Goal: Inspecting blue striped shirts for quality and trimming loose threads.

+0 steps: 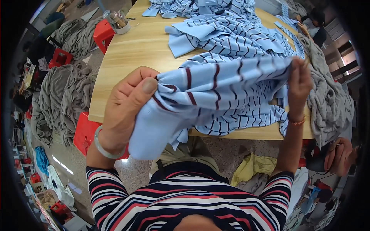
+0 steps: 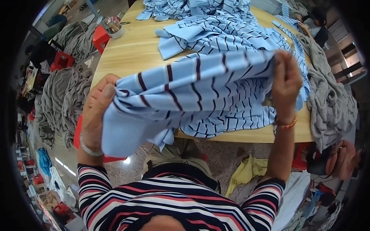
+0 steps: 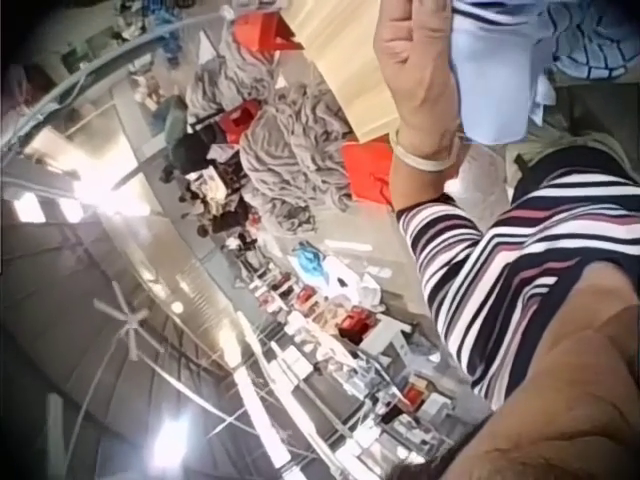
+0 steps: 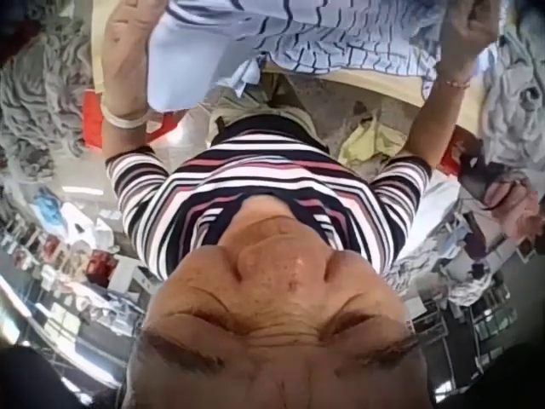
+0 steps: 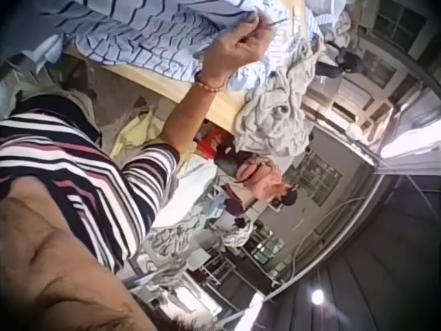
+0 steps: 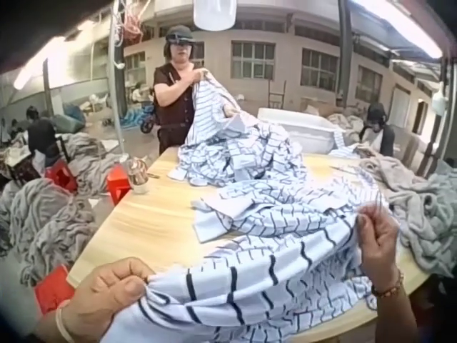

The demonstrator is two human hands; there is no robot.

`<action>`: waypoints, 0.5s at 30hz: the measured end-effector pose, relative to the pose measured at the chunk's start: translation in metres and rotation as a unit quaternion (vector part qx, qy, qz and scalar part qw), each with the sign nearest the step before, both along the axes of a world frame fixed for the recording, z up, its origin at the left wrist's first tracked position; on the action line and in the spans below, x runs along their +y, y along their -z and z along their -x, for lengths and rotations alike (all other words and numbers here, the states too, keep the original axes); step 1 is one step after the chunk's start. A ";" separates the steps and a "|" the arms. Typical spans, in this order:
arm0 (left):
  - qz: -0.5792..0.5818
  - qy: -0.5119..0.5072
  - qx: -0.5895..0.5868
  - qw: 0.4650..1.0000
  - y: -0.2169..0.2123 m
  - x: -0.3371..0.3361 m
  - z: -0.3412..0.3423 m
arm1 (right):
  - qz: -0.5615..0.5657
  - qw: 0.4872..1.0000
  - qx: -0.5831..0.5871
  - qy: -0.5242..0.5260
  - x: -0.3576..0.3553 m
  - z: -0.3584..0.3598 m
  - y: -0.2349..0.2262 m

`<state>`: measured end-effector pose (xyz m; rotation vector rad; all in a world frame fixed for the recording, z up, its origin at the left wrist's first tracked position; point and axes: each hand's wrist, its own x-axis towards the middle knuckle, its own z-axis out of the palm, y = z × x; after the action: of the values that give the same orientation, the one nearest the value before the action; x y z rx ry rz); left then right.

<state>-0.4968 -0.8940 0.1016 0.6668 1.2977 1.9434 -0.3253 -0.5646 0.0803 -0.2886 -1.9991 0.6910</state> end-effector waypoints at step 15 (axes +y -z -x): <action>0.204 -0.075 0.578 0.787 0.134 -0.012 0.044 | -0.083 0.967 -0.207 -0.126 -0.041 0.028 0.057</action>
<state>-0.5406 -0.9062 -0.0320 1.6761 2.4403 1.1615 -0.3537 -0.6052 0.0233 -0.0809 -2.5092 0.6534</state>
